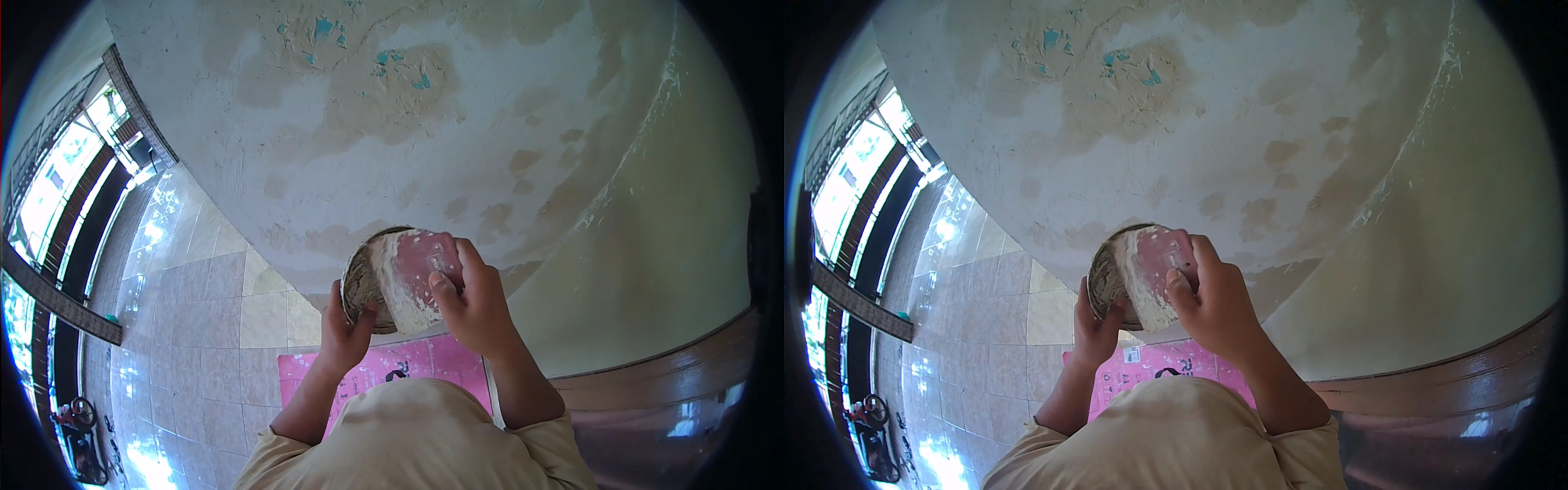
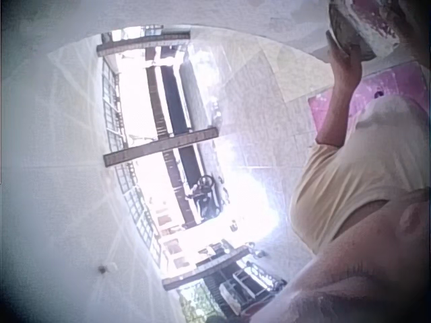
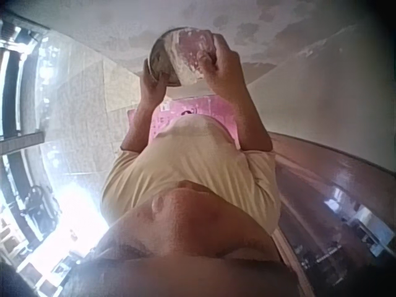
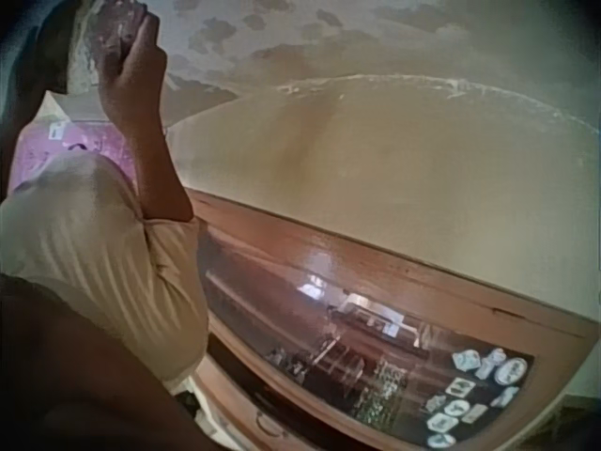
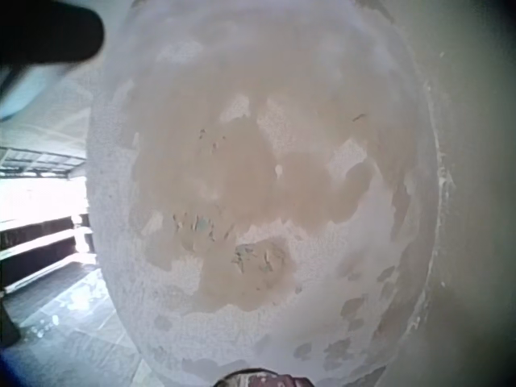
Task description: The person applies wall putty to a damaged wall surface using a scraper, taking the putty from a small container.
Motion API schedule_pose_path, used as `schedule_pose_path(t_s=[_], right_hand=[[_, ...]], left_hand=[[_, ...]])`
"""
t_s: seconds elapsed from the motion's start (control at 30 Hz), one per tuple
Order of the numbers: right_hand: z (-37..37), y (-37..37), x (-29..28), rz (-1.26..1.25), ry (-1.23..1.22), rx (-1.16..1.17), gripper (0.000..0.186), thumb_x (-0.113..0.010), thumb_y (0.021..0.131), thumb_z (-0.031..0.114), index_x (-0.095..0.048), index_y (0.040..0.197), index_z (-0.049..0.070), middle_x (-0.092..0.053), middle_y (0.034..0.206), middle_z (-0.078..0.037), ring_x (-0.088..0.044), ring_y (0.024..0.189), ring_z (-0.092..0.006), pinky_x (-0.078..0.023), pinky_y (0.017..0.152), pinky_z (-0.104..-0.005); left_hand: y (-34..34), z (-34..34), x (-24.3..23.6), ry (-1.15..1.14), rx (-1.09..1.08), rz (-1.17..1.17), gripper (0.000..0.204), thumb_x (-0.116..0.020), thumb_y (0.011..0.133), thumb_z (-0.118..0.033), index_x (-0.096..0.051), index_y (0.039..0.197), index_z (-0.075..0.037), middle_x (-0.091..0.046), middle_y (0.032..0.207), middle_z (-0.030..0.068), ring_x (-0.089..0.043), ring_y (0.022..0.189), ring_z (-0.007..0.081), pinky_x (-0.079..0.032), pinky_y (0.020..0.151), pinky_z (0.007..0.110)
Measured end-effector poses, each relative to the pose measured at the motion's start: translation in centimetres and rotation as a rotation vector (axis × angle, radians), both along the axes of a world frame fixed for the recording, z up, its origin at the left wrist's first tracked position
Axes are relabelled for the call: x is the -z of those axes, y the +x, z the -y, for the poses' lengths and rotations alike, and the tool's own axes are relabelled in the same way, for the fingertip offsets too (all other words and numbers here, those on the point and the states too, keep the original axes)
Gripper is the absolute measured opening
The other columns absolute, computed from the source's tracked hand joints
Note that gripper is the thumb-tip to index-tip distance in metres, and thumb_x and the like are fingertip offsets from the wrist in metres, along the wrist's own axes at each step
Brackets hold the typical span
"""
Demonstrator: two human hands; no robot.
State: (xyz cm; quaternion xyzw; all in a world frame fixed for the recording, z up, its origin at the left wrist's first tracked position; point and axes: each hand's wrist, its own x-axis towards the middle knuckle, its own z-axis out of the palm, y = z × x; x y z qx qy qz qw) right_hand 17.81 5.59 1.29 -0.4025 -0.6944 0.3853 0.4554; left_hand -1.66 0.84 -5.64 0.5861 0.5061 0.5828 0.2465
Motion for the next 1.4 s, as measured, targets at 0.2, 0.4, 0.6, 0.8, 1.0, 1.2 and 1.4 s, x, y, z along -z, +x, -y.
schedule_pose_path(t_s=[0.2, 0.4, 0.6, 0.8, 1.0, 1.2, 1.4], right_hand=[[-0.3, -0.3, -0.4, 0.13, 0.002, -0.045, 0.034, -0.056, 0.086, 0.011, -0.047, 0.114, -0.006, -0.056, 0.057, -0.016, -0.059, 0.051, -0.0335, -0.044, 0.05, -0.0407], [-0.5, -0.1, -1.2, 0.246, 0.075, -0.087, 0.034, -0.057, 0.084, 0.009, -0.047, 0.113, -0.006, -0.057, 0.061, -0.018, -0.06, 0.057, -0.0367, -0.044, 0.053, -0.0435], [-1.0, 0.2, -1.0, 0.261, 0.025, -0.236, 0.031, -0.058, 0.083, 0.01, -0.047, 0.109, -0.004, -0.057, 0.061, -0.02, -0.059, 0.059, -0.038, -0.044, 0.055, -0.0427], [-2.6, 2.5, 0.9, 0.06, -0.09, -0.401, 0.03, -0.058, 0.085, 0.01, -0.05, 0.112, -0.002, -0.06, 0.076, -0.003, -0.051, 0.066, -0.0063, -0.045, 0.061, -0.0263], [-3.6, 3.0, 1.2, -0.26, 0.041, -0.275, 0.023, -0.06, 0.088, 0.014, -0.051, 0.104, -0.001, -0.058, 0.08, -0.003, -0.049, 0.068, -0.0063, -0.042, 0.058, -0.026], [-4.6, 4.4, -1.3, -0.363, 0.453, 0.025, 0.023, -0.057, 0.091, 0.007, -0.045, 0.109, 0.001, -0.061, 0.094, -0.012, -0.056, 0.088, -0.0109, -0.046, 0.073, -0.0266], [-7.4, 4.0, -3.2, 0.071, 1.105, 0.46, 0.026, -0.051, 0.088, 0.004, -0.057, 0.113, 0.003, -0.063, 0.118, -0.016, -0.06, 0.103, -0.0317, -0.047, 0.089, -0.0407]], left_hand=[[-1.3, -0.1, -0.4, -0.138, 0.082, -0.019, 0.028, -0.055, 0.088, -0.003, -0.046, 0.113, 0.008, -0.067, 0.091, 0.0174, -0.063, 0.085, 0.0179, -0.049, 0.074, 0.033], [-2.2, -0.3, -0.1, -0.187, 0.168, -0.019, 0.032, -0.056, 0.087, -0.002, -0.046, 0.116, 0.007, -0.067, 0.092, 0.0158, -0.063, 0.087, 0.0157, -0.05, 0.076, 0.032], [-1.9, -0.3, 0.0, -0.203, 0.245, 0.148, 0.04, -0.055, 0.086, 0.003, -0.045, 0.124, 0.006, -0.063, 0.108, 0.0119, -0.059, 0.1, 0.0144, -0.048, 0.085, 0.03], [-1.8, -0.6, 0.4, -0.161, 0.186, 0.287, 0.046, -0.055, 0.086, 0.003, -0.043, 0.13, 0.004, -0.06, 0.116, 0.0099, -0.055, 0.108, 0.0144, -0.044, 0.092, 0.029], [-2.5, -0.4, 1.5, -0.179, 0.114, 0.37, 0.047, -0.056, 0.085, 0.0, -0.044, 0.131, 0.003, -0.059, 0.117, 0.0094, -0.054, 0.109, 0.0155, -0.042, 0.095, 0.03], [-3.4, 0.7, 2.4, -0.181, 0.104, 0.473, 0.043, -0.058, 0.086, -0.001, -0.046, 0.127, 0.003, -0.06, 0.116, 0.009, -0.055, 0.107, 0.0152, -0.043, 0.094, 0.03], [-4.1, 0.9, 3.3, -0.185, 0.099, 0.533, 0.04, -0.059, 0.086, -0.001, -0.048, 0.125, 0.003, -0.06, 0.115, 0.0093, -0.055, 0.106, 0.0158, -0.044, 0.093, 0.031]])
